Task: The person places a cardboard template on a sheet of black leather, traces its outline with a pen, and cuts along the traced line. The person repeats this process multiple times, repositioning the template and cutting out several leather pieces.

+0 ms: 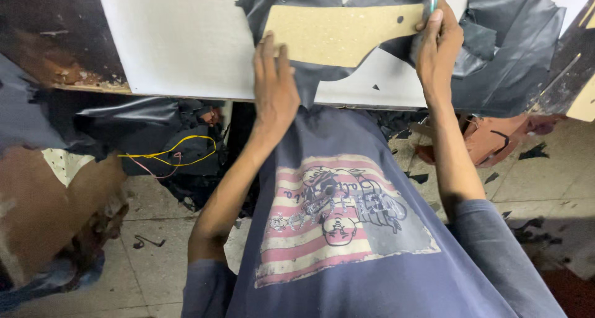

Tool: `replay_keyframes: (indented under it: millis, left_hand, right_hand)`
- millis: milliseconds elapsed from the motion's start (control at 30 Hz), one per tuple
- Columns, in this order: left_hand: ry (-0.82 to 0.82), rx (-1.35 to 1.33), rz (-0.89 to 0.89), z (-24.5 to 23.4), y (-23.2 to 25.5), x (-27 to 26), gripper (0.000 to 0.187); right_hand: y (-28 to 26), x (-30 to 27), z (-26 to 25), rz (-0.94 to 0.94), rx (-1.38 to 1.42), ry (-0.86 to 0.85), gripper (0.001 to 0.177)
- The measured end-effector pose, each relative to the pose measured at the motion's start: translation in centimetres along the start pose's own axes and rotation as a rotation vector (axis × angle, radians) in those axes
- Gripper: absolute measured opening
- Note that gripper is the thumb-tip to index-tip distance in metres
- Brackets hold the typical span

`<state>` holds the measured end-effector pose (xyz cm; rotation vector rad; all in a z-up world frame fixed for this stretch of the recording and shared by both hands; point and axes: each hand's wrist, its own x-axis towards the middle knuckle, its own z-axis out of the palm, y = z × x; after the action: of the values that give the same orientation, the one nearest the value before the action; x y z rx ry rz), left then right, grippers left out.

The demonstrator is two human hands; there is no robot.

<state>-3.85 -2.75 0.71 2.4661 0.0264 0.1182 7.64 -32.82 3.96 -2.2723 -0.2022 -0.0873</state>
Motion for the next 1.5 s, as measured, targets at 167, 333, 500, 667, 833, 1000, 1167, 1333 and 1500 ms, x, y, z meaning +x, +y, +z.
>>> replay_keyframes:
  millis: [167, 333, 500, 667, 833, 1000, 1167, 1333, 1500]
  left_hand:
    - [-0.256, -0.077, 0.009, 2.6, 1.3, -1.5, 0.095]
    - [-0.313, -0.036, 0.056, 2.9, -0.7, -1.2, 0.09]
    - [-0.365, 0.008, 0.077, 4.0, -1.2, -1.7, 0.096]
    - [-0.371, -0.03, 0.062, 5.1, -1.3, -1.6, 0.101]
    - [-0.259, 0.031, 0.059, 5.2, -0.9, -2.2, 0.104]
    - [-0.214, 0.111, 0.046, 5.2, -1.4, -2.2, 0.105]
    - [-0.262, 0.042, 0.059, 6.1, -0.8, -2.3, 0.099]
    - [-0.291, -0.016, 0.037, 6.5, -0.8, -2.1, 0.093]
    - [-0.232, 0.023, 0.011, 5.9, -0.4, -2.0, 0.096]
  right_hand:
    - [-6.5, 2.4, 5.8, -0.361, -0.254, -0.317, 0.035]
    - [-12.0, 6.1, 10.7, -0.819, -0.321, -0.655, 0.043]
    - [-14.3, 9.4, 14.8, -1.268, -0.45, -0.951, 0.051]
    - [-14.6, 9.7, 17.7, -1.447, -0.601, -0.98, 0.047]
    - [-9.7, 13.9, 14.7, -1.465, -0.779, -1.114, 0.031]
    - [-4.9, 17.6, 9.0, -0.355, -0.77, -1.065, 0.009]
    - [-6.4, 9.7, 8.2, -0.657, -0.428, -0.679, 0.033]
    - [-10.0, 5.2, 13.8, -0.509, -0.32, -0.552, 0.027]
    - [-11.5, 7.2, 15.0, -0.46, -0.215, -0.452, 0.015]
